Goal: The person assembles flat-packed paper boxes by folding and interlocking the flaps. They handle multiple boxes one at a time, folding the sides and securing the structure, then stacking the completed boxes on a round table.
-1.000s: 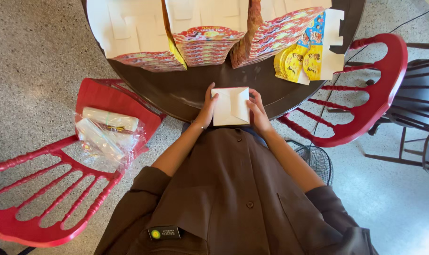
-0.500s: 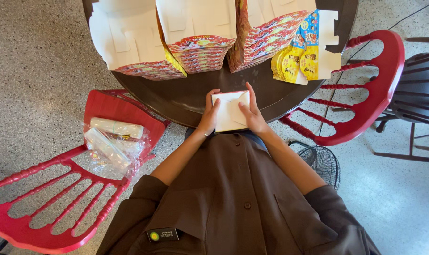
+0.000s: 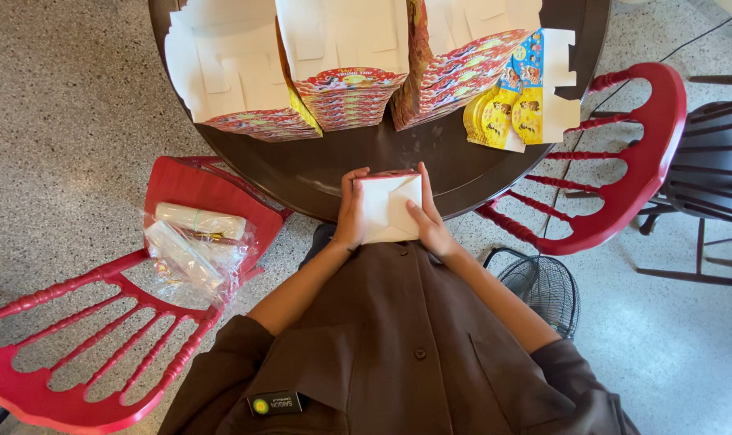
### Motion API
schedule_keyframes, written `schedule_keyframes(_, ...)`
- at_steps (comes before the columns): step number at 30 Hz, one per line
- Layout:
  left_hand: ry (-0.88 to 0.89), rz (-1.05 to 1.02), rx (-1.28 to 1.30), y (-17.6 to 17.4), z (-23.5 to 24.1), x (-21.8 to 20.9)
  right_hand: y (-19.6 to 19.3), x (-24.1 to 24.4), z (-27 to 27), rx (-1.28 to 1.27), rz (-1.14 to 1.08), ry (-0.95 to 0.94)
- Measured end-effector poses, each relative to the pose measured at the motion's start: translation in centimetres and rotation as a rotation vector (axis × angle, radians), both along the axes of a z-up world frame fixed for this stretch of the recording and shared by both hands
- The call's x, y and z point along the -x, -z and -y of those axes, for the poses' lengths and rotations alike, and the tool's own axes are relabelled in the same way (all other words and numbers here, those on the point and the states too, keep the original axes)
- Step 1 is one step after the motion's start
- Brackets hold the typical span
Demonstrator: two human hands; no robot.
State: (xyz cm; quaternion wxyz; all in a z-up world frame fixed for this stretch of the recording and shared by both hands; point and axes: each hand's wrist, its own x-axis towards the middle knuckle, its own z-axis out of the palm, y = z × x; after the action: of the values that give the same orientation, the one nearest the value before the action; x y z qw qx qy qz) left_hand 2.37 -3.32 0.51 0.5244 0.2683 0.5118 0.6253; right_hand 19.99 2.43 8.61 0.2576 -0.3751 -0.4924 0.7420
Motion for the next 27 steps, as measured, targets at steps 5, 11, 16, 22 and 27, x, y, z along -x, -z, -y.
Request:
schedule_keyframes(5, 0.031, 0.057, 0.047, -0.2, 1.5, -0.2, -0.4, 0.0, 0.7, -0.047, 0.042, -0.046)
schedule_keyframes(11, -0.001, -0.173, 0.0, -1.8, 0.9, 0.5, -0.5, 0.5, 0.4, 0.004, 0.039, -0.003)
schedule_keyframes(16, 0.039, -0.195, -0.019, -3.6, 0.5, 0.8, -0.1, -0.2, -0.1, 0.031, -0.005, 0.089)
schedule_keyframes(22, -0.058, -0.079, 0.06, -2.7, 0.9, 1.0, 0.6, -1.8, -0.1, 0.238, -0.122, 0.306)
schedule_keyframes(27, -0.107, -0.181, -0.024, -2.2, 1.3, -0.4, 0.5, -1.5, 1.3, 0.412, -0.125, 0.324)
